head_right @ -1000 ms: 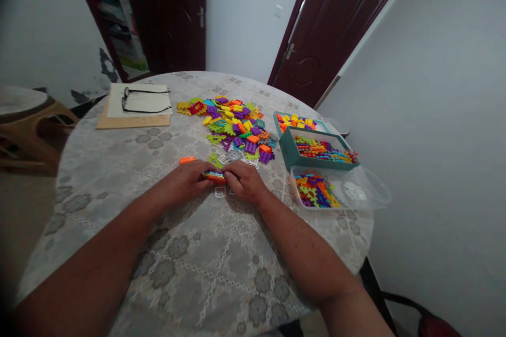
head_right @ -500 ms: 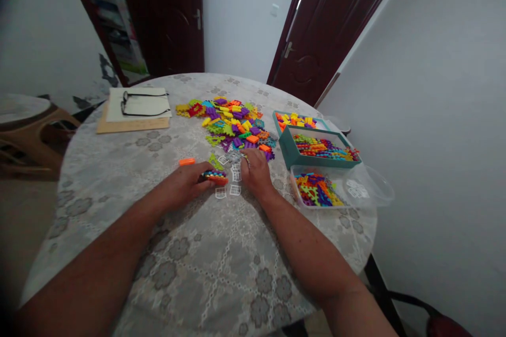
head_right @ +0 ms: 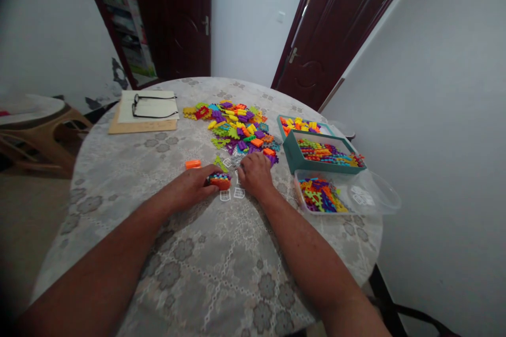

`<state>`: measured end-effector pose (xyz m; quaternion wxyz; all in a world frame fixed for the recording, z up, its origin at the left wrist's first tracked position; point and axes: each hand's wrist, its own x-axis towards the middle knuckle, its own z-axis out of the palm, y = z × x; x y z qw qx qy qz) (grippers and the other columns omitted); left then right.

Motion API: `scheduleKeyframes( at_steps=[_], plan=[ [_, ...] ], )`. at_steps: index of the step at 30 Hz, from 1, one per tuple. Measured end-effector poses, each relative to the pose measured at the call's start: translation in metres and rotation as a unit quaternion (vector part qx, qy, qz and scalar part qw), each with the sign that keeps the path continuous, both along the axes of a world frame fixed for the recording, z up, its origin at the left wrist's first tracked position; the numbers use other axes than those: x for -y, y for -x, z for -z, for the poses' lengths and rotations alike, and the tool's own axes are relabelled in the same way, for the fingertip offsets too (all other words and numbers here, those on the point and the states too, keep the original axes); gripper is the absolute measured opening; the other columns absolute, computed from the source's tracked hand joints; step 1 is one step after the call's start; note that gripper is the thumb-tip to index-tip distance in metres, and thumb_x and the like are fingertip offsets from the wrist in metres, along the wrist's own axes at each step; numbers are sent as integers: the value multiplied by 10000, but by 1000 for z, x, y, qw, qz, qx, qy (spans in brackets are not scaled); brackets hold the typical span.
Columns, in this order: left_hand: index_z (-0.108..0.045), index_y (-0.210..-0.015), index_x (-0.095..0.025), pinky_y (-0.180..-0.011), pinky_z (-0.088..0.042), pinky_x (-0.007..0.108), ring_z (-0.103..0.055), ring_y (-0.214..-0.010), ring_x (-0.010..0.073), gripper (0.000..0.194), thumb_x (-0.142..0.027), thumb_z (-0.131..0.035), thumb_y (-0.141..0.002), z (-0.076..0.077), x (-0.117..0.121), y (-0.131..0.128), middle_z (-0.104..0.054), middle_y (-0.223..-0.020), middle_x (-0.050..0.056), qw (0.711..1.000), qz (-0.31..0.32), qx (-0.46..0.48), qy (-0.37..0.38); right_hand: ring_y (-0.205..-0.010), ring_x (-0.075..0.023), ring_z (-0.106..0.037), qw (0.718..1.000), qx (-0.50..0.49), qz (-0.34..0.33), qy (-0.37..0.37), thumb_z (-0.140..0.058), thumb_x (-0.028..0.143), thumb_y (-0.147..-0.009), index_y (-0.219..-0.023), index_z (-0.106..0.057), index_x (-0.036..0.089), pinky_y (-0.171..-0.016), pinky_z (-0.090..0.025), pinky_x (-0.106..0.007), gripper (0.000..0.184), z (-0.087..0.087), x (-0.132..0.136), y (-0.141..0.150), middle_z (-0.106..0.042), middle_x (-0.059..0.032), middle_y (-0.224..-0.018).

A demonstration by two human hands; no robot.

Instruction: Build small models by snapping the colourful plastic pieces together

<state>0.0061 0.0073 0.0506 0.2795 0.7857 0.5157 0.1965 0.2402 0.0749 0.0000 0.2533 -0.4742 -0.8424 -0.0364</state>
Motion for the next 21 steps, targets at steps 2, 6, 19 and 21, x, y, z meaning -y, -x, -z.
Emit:
scheduleKeyframes(
  at_steps=[2, 6, 19, 21],
  plan=[
    [-653, -1206, -253, -835, -496, 325, -702, -974, 234, 315, -268, -627, -892, 1, -1, 0, -770, -1117, 63, 1000, -3, 3, -1, -1134, -305, -517, 1000, 13, -7, -11, -667, 266, -949, -986, -683, 213, -1052, -377, -484, 67, -2, 2, 0, -671, -125, -1072],
    [-664, -1192, -250, -844, -497, 319, -698, -986, 232, 307, -260, -627, -888, 3, -3, 2, -767, -1120, 61, 1000, -7, 5, -4, -1080, -283, -533, 999, -34, 2, -17, -579, 254, -994, -990, -637, 207, -1014, -397, -442, 75, -3, 1, -1, -653, -119, -1052],
    [-648, -1228, -248, -873, -501, 348, -704, -989, 245, 357, -223, -641, -872, 1, -2, 2, -767, -1133, 77, 1000, -22, -1, -6, -759, -193, -600, 944, -314, 20, 100, -419, 444, -1073, -940, -575, 243, -701, -447, -305, 287, -5, 7, -4, -618, 2, -788],
    [-635, -1247, -252, -879, -502, 350, -703, -1003, 248, 381, -224, -644, -868, 2, -2, 3, -766, -1137, 77, 1000, -24, 0, -4, -744, -196, -600, 941, -323, 19, 99, -422, 462, -1071, -946, -579, 246, -677, -444, -305, 295, -4, 6, -4, -605, 8, -751]
  ],
)
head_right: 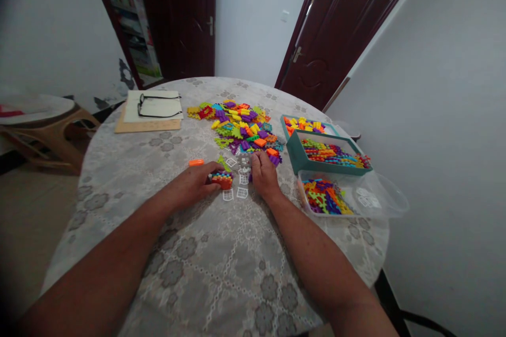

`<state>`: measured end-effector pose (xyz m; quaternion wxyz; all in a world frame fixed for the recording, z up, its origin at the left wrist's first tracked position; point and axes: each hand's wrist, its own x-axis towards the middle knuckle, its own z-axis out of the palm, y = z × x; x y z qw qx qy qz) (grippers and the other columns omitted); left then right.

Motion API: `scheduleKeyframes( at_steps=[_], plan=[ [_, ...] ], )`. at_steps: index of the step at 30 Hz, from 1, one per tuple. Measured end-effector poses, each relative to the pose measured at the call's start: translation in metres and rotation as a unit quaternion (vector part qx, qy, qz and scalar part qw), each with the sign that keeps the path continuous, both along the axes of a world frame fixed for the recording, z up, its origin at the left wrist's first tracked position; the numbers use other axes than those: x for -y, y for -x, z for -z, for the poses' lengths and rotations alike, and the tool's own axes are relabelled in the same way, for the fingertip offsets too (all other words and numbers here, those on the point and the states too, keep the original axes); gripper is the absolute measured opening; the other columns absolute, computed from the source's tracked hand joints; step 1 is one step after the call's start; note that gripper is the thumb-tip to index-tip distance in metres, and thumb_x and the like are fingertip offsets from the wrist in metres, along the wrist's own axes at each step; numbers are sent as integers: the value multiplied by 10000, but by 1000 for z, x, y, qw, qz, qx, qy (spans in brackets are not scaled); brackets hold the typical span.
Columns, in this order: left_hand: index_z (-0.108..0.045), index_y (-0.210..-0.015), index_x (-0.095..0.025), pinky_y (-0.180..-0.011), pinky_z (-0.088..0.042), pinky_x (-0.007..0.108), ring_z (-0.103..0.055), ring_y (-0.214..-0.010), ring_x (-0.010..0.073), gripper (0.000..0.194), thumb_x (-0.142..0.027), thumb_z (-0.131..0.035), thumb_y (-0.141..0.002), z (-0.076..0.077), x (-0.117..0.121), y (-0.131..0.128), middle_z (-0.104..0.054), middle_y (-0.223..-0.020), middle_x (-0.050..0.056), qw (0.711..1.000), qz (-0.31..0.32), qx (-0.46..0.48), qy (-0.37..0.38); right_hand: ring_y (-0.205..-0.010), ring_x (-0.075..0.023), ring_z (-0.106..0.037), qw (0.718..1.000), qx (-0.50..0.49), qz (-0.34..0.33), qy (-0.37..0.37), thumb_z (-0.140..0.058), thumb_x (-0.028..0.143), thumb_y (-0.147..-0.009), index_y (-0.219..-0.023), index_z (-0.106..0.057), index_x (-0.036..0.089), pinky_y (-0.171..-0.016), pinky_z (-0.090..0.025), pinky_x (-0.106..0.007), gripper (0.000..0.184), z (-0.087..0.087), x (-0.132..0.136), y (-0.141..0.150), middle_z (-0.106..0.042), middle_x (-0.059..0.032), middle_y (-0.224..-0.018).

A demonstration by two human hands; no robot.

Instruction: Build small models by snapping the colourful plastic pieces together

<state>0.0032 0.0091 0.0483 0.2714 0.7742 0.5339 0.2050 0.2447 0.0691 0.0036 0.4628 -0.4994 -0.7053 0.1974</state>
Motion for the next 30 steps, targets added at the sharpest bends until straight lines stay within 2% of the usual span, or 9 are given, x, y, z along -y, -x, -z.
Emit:
scheduleKeyframes(
  at_steps=[8, 13, 20, 26, 30],
  plan=[
    [-605, -1346, -272, -919, -508, 383, -704, -1067, 284, 481, -248, -654, -868, 1, 1, 1, -750, -1206, 93, 1000, 2, 1, -15, -773, -201, -615, 1000, 3, -2, -9, -437, 468, -1070, -978, -607, 239, -704, -470, -310, 299, 0, 2, -2, -633, 2, -767],
    [-556, -1426, -289, -990, -501, 405, -688, -1135, 289, 582, -222, -671, -859, 0, 2, 0, -718, -1327, 103, 1000, -2, 8, -11, -787, -198, -622, 997, 53, -43, -43, -460, 416, -1064, -968, -629, 229, -746, -482, -321, 270, -7, 9, 1, -674, -26, -842],
    [-571, -1401, -287, -1003, -500, 377, -685, -1157, 274, 539, -247, -661, -871, 4, 0, 0, -713, -1345, 89, 1000, 6, 10, -17, -809, -197, -642, 982, 125, -111, -83, -489, 373, -1054, -956, -656, 226, -774, -489, -317, 242, -13, 22, 14, -702, -48, -877],
    [-550, -1455, -254, -959, -517, 368, -706, -1116, 276, 583, -263, -668, -885, 3, 2, -1, -727, -1309, 113, 1000, -9, 23, -12, -835, -201, -662, 977, 137, -148, -68, -495, 359, -1054, -992, -672, 227, -797, -504, -318, 230, -16, 29, 19, -717, -56, -913],
    [-591, -1404, -252, -986, -515, 384, -689, -1144, 277, 531, -294, -702, -886, 3, 2, -2, -694, -1354, 119, 999, -10, 31, -25, -883, -210, -679, 977, 138, -151, -59, -499, 344, -1052, -1026, -681, 228, -816, -508, -330, 217, -15, 30, 19, -730, -64, -960]
  ],
)
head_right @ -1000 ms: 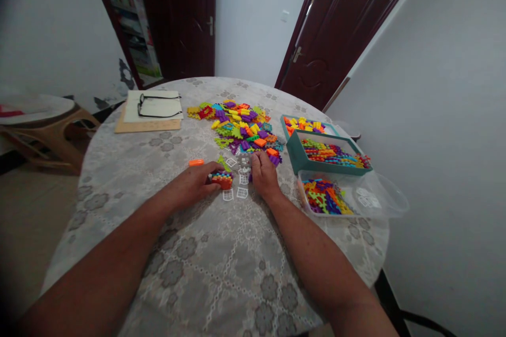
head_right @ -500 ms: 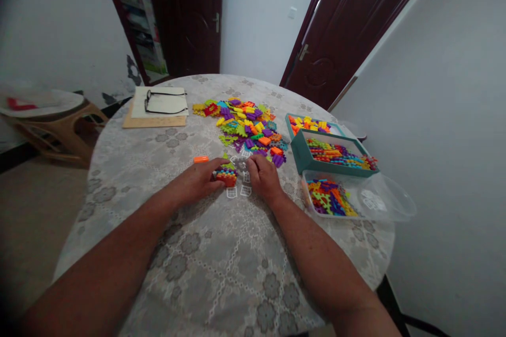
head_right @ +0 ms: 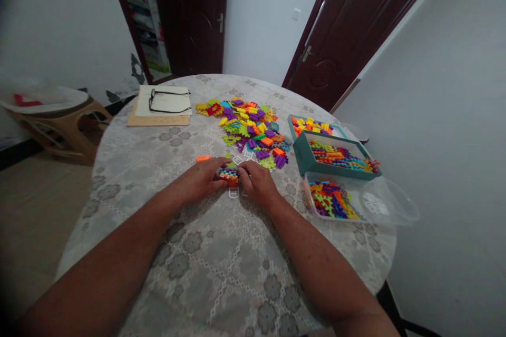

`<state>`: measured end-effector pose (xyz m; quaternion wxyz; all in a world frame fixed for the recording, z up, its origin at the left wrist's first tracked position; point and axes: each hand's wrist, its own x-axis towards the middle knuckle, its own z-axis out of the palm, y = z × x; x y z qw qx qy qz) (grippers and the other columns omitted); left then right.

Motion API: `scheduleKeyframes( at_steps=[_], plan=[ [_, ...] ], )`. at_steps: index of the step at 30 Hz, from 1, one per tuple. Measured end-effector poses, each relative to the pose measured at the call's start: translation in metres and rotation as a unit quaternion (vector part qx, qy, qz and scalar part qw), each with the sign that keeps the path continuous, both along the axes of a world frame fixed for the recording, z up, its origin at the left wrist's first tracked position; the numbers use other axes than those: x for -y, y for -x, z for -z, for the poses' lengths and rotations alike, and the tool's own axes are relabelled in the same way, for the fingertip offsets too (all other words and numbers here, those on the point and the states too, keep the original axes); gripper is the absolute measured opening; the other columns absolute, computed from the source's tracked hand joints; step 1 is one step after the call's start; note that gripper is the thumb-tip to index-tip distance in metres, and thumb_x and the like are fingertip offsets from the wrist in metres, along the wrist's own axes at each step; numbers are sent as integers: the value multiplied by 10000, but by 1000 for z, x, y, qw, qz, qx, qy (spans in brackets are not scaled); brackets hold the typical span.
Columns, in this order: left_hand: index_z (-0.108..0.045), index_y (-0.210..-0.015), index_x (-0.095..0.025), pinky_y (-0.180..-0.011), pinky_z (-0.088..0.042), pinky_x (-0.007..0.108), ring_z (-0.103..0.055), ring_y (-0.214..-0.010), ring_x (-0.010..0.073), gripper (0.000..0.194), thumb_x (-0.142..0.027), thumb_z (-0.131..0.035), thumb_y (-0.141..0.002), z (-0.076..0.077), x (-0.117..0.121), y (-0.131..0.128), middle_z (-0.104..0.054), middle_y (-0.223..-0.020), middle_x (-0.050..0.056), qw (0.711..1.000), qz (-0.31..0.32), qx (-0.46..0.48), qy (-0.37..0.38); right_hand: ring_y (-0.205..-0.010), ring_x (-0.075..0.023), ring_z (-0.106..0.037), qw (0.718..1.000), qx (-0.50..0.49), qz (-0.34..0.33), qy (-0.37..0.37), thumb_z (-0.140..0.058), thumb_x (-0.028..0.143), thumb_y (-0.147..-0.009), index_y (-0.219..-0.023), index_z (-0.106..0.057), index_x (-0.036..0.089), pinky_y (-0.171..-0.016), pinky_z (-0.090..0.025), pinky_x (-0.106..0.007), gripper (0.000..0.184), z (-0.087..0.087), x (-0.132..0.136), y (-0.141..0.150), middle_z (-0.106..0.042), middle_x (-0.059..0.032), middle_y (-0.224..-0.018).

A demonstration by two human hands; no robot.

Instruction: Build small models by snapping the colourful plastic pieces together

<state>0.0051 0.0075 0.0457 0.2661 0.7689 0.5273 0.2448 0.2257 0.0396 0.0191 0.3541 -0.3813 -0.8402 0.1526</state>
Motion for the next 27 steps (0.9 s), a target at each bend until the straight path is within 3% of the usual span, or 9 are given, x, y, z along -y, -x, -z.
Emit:
scheduleKeyframes(
  at_steps=[5, 13, 17, 21, 24, 27],
  plan=[
    [-652, -1269, -239, -1019, -499, 390, -660, -1174, 272, 385, -277, -691, -888, 6, -3, 2, -705, -1284, 106, 999, 21, -7, -30, -938, -223, -700, 1000, -26, -9, 6, -516, 338, -1043, -1063, -704, 224, -856, -526, -349, 221, 0, -1, 2, -752, -72, -1009],
    [-637, -1271, -243, -893, -521, 362, -696, -1019, 246, 374, -282, -656, -900, 6, -3, 2, -736, -1216, 93, 1000, 22, 4, -10, -956, -207, -696, 997, -66, -9, 36, -513, 283, -1030, -1117, -706, 212, -880, -534, -344, 224, 2, -1, 0, -750, -68, -1062],
    [-627, -1285, -247, -877, -524, 358, -705, -1018, 252, 403, -253, -644, -882, 2, -1, 1, -748, -1216, 96, 1000, 19, 11, 2, -896, -198, -680, 998, -32, -43, 45, -612, 339, -994, -1206, -680, 206, -837, -534, -336, 259, -1, 0, -2, -734, -68, -1059],
    [-651, -1252, -283, -910, -527, 371, -706, -1065, 264, 401, -232, -639, -854, 6, -3, 3, -757, -1214, 77, 999, 26, 27, -12, -1049, -231, -669, 996, 34, -75, 33, -704, 333, -937, -1333, -614, 210, -942, -520, -368, 424, 1, 2, 2, -714, -99, -1206],
    [-662, -1238, -286, -912, -531, 376, -712, -1066, 268, 382, -248, -625, -859, 9, -7, 5, -767, -1194, 69, 999, 27, 32, -18, -1106, -233, -650, 996, 52, -70, 30, -686, 308, -937, -1333, -597, 201, -972, -503, -363, 420, 4, 3, 6, -696, -106, -1243],
    [-656, -1274, -280, -928, -533, 361, -716, -1078, 260, 403, -277, -618, -872, 7, -8, 5, -764, -1210, 58, 998, 44, 40, -25, -1015, -213, -646, 995, 78, -59, 37, -686, 288, -912, -1260, -609, 197, -896, -497, -328, 368, 1, 4, 8, -696, -83, -1166]
  ],
)
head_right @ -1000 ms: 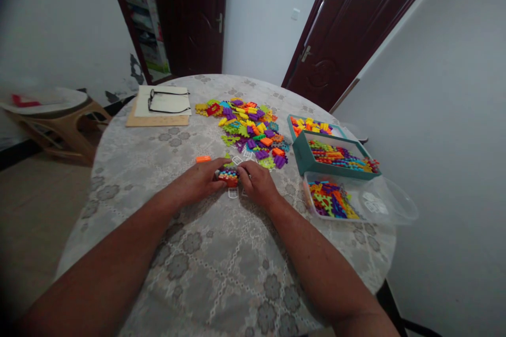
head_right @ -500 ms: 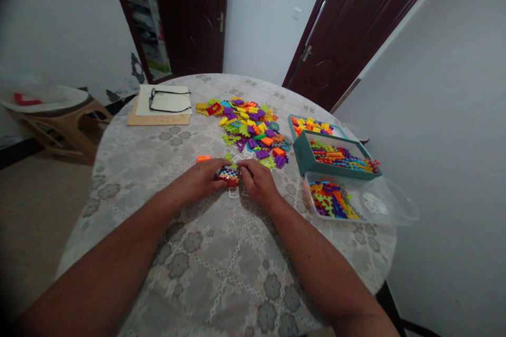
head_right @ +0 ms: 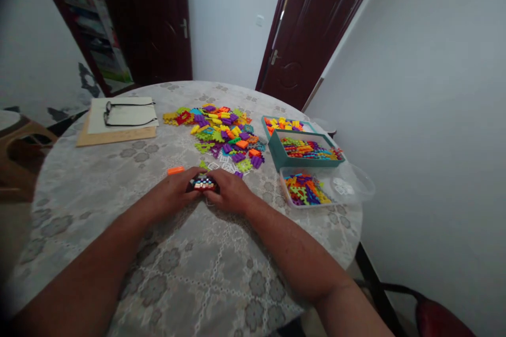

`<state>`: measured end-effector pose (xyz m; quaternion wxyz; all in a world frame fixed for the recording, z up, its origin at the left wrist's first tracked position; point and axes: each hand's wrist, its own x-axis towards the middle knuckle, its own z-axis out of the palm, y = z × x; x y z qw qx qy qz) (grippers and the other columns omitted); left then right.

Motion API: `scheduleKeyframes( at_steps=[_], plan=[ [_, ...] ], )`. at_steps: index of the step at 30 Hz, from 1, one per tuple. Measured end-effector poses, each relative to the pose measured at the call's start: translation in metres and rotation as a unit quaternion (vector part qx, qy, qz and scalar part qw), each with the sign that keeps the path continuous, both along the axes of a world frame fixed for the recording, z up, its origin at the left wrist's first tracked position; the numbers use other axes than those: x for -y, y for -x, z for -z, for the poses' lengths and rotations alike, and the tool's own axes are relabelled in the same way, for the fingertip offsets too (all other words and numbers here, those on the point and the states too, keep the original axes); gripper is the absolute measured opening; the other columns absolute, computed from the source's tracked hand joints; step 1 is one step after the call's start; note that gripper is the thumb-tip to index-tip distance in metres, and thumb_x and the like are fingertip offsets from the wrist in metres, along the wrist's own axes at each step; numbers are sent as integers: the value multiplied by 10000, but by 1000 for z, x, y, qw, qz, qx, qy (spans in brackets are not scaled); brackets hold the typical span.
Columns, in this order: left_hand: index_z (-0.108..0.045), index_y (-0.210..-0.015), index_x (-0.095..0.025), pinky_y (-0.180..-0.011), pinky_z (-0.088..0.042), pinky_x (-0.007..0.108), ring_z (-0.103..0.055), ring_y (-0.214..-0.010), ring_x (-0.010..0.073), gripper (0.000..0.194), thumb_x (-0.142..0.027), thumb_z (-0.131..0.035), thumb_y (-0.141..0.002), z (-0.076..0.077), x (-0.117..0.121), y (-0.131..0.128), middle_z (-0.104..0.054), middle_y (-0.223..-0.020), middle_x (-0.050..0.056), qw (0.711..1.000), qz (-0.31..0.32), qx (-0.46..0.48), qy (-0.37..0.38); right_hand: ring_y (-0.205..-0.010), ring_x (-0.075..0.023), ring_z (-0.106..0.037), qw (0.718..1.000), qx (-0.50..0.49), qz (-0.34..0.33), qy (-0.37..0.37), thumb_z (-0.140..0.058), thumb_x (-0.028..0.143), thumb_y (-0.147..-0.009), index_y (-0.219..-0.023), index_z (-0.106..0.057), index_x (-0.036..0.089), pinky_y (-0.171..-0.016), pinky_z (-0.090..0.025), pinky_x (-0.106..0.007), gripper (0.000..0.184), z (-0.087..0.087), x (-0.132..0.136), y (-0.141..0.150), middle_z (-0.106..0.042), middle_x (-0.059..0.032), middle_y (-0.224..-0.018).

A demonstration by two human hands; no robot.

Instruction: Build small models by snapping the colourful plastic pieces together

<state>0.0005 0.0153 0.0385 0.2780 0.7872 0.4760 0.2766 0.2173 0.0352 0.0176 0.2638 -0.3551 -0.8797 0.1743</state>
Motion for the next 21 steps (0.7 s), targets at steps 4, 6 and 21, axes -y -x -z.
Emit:
scheduleKeyframes(
  at_steps=[4, 6, 21],
  plan=[
    [-602, -1392, -239, -851, -560, 339, -737, -914, 222, 526, -328, -616, -873, -5, 2, -3, -745, -1260, 82, 1000, -12, 4, -14, -856, -184, -609, 999, 43, 18, -9, -674, 264, -884, -1096, -618, 206, -767, -454, -288, 226, -22, 3, -4, -678, -36, -990],
    [-570, -1432, -212, -814, -571, 335, -721, -820, 190, 562, -354, -594, -889, -7, 2, -3, -715, -1313, 104, 999, -32, 11, -32, -831, -181, -598, 998, 41, 37, -30, -666, 276, -893, -1076, -607, 207, -746, -440, -285, 204, -40, 2, -14, -672, -34, -962],
    [-696, -1145, -187, -879, -582, 356, -740, -855, 222, 366, -401, -483, -937, -9, -7, 9, -780, -1087, 90, 972, -168, -32, -158, -1100, -294, -672, 823, 332, 453, -82, -573, 301, -994, -1306, -613, 161, -903, -502, -350, 344, -128, -95, -235, -674, -192, -1275]
  ],
)
